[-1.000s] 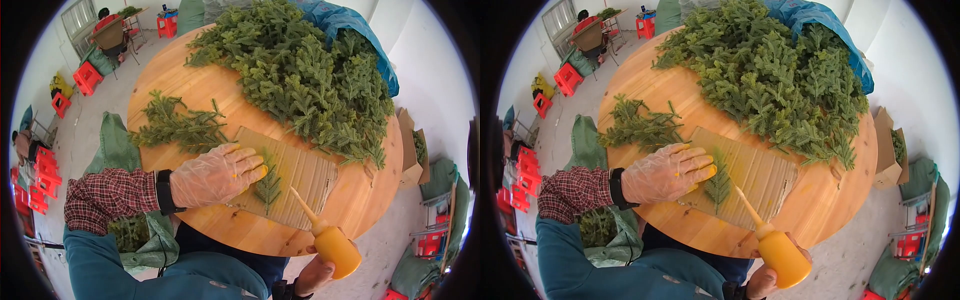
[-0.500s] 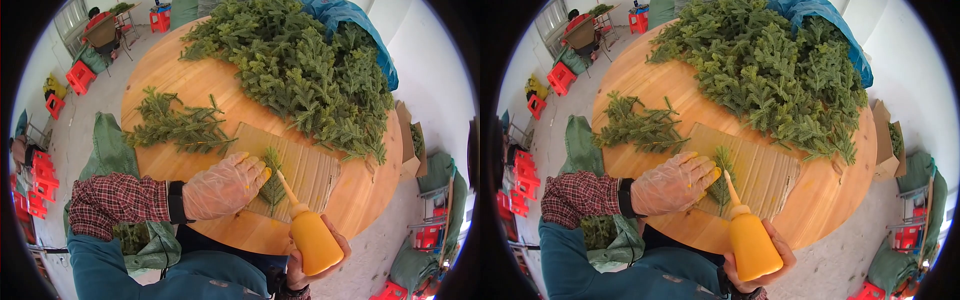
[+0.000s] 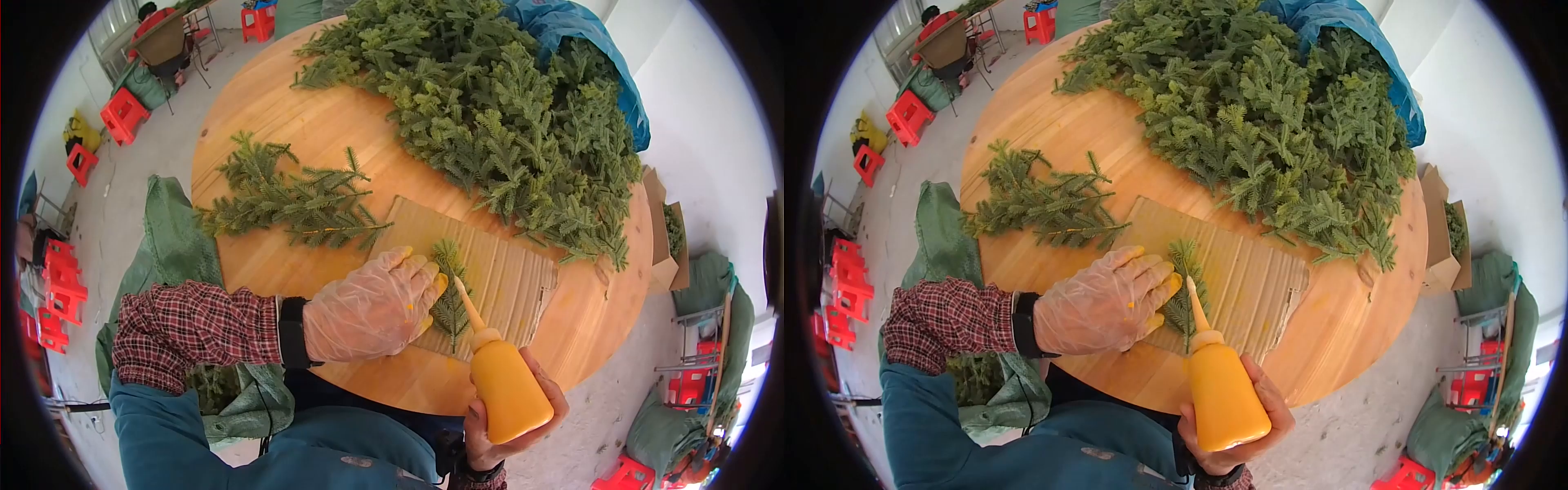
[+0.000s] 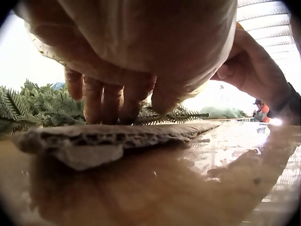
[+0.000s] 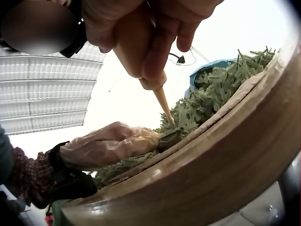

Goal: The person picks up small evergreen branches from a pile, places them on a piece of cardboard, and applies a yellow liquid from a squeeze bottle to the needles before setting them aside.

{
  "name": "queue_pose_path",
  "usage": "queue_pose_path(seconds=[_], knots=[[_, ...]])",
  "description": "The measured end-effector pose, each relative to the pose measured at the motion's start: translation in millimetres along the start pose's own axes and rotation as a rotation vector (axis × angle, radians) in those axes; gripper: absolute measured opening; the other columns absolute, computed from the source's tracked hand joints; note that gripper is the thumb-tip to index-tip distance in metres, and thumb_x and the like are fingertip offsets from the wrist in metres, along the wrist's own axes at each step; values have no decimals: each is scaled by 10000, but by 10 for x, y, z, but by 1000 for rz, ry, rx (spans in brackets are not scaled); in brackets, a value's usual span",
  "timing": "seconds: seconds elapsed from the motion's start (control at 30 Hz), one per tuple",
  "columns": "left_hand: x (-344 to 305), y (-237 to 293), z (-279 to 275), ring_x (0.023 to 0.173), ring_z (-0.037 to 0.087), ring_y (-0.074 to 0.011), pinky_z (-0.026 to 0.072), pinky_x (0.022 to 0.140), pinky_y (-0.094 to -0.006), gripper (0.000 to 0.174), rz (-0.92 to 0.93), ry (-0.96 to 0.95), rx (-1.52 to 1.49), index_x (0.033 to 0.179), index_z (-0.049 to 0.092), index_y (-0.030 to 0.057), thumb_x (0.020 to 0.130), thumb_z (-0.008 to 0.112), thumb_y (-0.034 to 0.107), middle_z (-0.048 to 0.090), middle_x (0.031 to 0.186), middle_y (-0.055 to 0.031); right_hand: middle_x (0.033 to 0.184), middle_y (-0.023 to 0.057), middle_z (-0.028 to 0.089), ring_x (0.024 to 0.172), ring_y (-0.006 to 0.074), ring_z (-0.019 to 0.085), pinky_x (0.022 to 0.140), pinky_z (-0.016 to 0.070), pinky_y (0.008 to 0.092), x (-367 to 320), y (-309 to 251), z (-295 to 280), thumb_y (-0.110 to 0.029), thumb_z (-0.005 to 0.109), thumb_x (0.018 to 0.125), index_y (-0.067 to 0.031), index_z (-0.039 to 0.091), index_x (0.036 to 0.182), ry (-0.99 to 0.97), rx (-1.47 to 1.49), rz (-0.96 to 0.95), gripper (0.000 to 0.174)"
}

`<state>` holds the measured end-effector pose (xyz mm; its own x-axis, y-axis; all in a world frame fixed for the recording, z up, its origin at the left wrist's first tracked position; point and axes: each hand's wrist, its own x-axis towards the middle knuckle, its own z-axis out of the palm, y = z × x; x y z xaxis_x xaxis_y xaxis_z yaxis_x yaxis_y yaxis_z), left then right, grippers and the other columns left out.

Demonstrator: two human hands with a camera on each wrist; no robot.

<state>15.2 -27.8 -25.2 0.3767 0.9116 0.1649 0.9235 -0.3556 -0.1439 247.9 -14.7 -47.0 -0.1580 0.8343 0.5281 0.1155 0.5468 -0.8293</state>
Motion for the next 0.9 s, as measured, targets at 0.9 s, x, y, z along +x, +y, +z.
queue_pose_path(seconds=[0.9], knots=[[15, 14, 100, 1141, 574, -280, 381, 1073, -438, 446, -14, 51, 10, 1228, 623, -27, 936, 535, 298, 619, 1214, -161, 1219, 242, 570, 1062, 362, 667, 868, 598, 412, -347, -300, -403, -475, 844, 759, 14, 353, 1278, 78, -35, 180, 866]])
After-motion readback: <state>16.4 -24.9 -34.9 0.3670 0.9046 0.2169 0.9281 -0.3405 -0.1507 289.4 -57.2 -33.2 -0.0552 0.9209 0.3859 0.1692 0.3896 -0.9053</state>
